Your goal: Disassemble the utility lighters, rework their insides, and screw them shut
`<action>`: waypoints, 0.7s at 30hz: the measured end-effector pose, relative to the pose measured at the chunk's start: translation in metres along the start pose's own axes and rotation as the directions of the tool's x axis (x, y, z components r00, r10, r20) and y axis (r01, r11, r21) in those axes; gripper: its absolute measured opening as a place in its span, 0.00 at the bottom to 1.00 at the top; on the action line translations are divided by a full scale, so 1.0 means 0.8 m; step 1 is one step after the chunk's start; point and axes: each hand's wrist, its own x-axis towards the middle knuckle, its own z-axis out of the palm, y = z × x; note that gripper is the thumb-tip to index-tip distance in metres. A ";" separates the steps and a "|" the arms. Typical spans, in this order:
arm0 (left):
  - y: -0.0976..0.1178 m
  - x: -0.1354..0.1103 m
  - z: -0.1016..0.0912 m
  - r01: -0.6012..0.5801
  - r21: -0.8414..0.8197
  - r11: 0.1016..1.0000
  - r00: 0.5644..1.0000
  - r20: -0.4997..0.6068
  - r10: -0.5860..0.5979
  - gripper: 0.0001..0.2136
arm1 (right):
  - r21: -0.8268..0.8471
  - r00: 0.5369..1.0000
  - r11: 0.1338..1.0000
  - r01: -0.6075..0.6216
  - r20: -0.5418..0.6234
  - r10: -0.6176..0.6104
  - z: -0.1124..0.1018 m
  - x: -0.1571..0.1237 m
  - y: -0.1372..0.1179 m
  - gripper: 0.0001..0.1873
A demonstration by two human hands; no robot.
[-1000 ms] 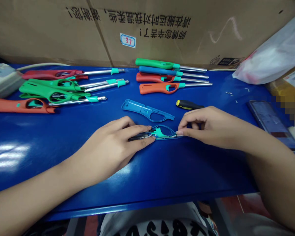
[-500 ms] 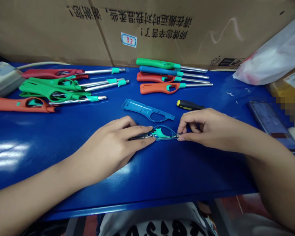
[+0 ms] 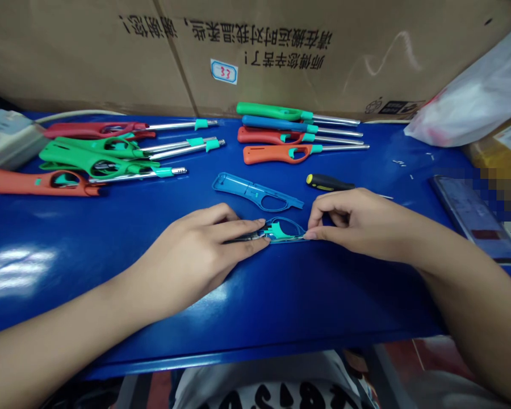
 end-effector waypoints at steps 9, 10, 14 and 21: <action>0.001 0.002 0.002 0.008 0.026 1.000 1.000 0.012 -0.009 0.16 | -0.011 0.999 1.000 0.022 -0.034 -0.022 0.008 -0.001 -0.007 0.11; 0.002 0.002 0.002 0.010 0.029 1.000 1.000 0.011 -0.010 0.16 | -0.022 0.999 0.999 0.025 -0.046 -0.026 0.009 -0.001 -0.008 0.11; 0.003 0.002 0.002 0.014 0.029 0.999 1.000 0.006 -0.014 0.16 | -0.041 0.998 0.998 0.045 -0.052 -0.048 0.011 -0.001 -0.009 0.10; 0.003 0.001 0.002 0.018 0.033 0.999 1.000 0.004 -0.018 0.15 | -0.034 0.998 0.999 0.031 -0.061 -0.033 0.012 0.000 -0.007 0.11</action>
